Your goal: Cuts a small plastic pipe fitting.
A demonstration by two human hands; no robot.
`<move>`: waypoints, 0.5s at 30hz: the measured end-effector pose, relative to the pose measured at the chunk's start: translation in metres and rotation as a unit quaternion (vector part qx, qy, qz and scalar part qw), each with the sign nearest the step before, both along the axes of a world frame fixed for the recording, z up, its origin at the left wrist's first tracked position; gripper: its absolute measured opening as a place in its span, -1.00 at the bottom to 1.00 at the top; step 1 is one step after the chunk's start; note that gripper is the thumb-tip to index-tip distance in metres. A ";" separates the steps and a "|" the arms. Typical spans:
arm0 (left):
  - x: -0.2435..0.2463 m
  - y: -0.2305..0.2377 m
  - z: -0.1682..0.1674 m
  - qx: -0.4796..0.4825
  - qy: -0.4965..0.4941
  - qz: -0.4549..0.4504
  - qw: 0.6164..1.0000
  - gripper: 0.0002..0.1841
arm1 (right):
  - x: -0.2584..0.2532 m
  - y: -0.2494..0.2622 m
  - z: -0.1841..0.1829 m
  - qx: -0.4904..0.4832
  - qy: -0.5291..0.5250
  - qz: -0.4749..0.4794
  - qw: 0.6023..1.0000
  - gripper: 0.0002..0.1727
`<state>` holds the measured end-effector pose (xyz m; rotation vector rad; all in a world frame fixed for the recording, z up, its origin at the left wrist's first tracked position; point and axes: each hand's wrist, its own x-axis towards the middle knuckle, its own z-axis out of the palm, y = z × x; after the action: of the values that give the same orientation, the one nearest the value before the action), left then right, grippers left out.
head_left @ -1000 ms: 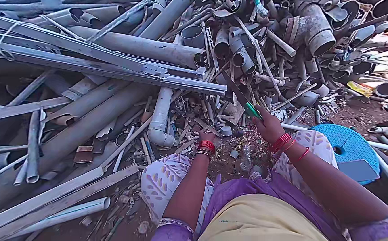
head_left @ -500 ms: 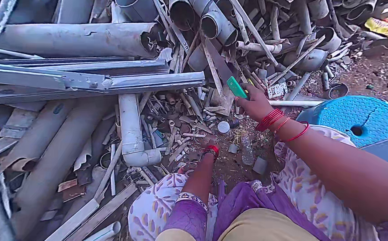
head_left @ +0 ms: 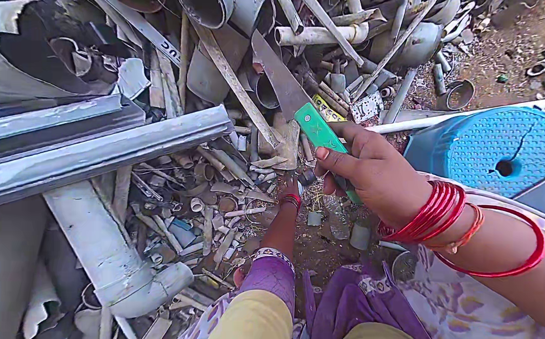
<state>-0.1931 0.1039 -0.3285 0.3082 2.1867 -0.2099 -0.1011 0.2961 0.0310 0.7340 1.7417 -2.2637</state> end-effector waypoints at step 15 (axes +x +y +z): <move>0.038 -0.060 0.159 0.356 -0.033 0.707 0.610 -0.25 | 0.003 -0.033 -0.003 0.476 -0.046 0.405 0.780 -0.50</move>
<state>-0.1549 0.0439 -0.1692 -1.0190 1.6888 1.5321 -0.0983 0.2627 0.0280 0.0954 2.4447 -0.7078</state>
